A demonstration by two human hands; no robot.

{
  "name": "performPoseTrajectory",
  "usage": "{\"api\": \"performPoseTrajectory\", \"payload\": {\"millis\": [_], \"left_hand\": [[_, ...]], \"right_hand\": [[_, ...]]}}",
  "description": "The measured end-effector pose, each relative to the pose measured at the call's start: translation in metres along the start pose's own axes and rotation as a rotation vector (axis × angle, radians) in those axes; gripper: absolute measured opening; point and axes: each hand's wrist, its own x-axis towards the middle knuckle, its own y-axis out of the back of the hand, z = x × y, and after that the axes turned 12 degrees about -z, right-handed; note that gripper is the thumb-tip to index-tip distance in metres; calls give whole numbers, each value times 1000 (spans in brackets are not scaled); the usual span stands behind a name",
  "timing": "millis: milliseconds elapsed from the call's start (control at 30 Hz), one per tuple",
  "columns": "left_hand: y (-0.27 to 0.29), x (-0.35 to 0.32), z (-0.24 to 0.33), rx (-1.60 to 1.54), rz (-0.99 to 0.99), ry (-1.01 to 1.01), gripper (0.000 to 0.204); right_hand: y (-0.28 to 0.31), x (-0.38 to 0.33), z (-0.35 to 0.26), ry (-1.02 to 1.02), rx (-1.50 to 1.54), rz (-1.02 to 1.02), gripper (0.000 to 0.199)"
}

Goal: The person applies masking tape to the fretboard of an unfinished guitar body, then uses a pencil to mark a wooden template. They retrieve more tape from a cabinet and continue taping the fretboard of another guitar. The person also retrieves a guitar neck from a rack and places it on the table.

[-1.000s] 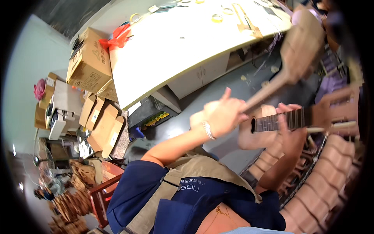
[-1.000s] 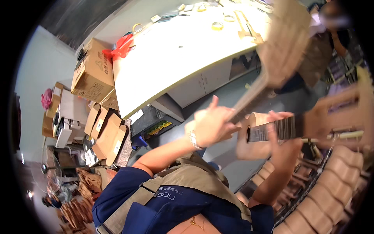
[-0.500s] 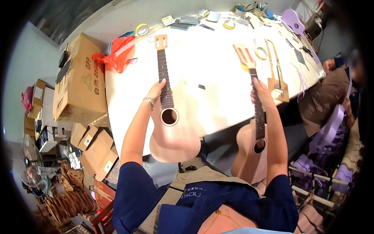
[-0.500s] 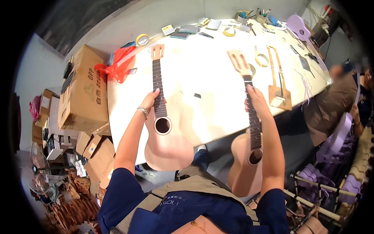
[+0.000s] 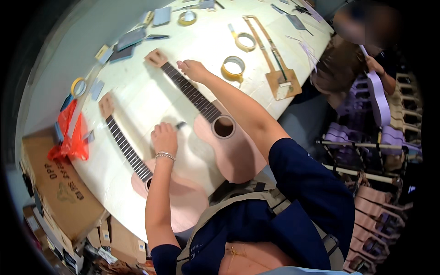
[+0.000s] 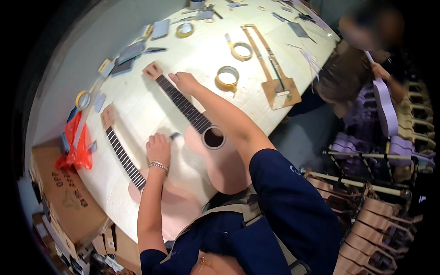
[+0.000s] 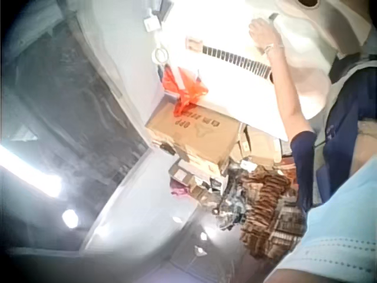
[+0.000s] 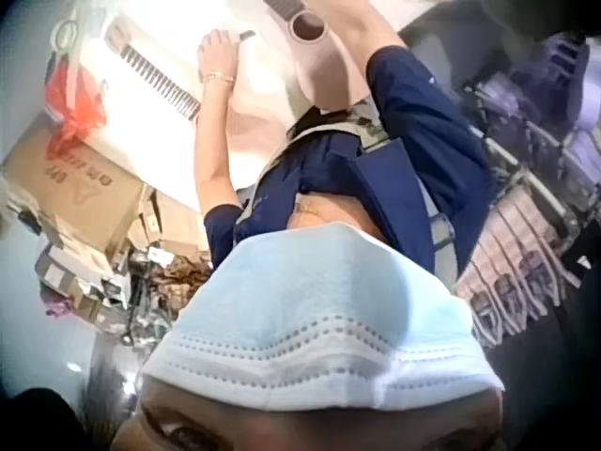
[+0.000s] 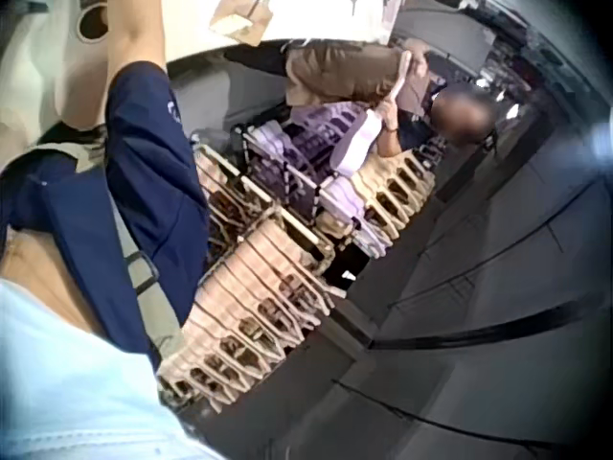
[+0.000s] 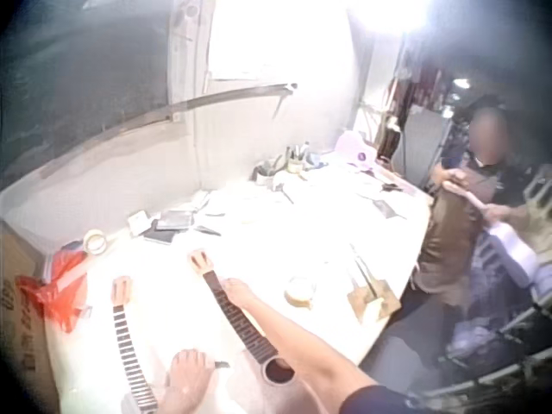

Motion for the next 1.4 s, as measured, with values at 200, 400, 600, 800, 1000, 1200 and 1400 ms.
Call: {"api": "performPoseTrajectory", "payload": {"millis": [200,400,600,800,1000,1200,1400], "left_hand": [[4,22,6,-9,-111,364,34],[39,-28,36,-434,101,343,37],[24,-100,102,-923,282,515,39],[-7,-131,174,-1026,468,485,46],[85,-29,228,-579,381,151,41],[149,161,287,-376,-226,66,65],[124,237,295,-428,-309,65,67]], "right_hand": [[165,-91,128,-510,-1054,477,19],[217,-135,214,-755,-978,177,50],[250,-179,212,-138,-194,-52,42],[246,-244,248,159,-407,-95,72],[257,-223,261,260,-331,-16,58],[252,-233,245,216,-340,-33,44],[253,-259,215,277,-73,96,42]]}}
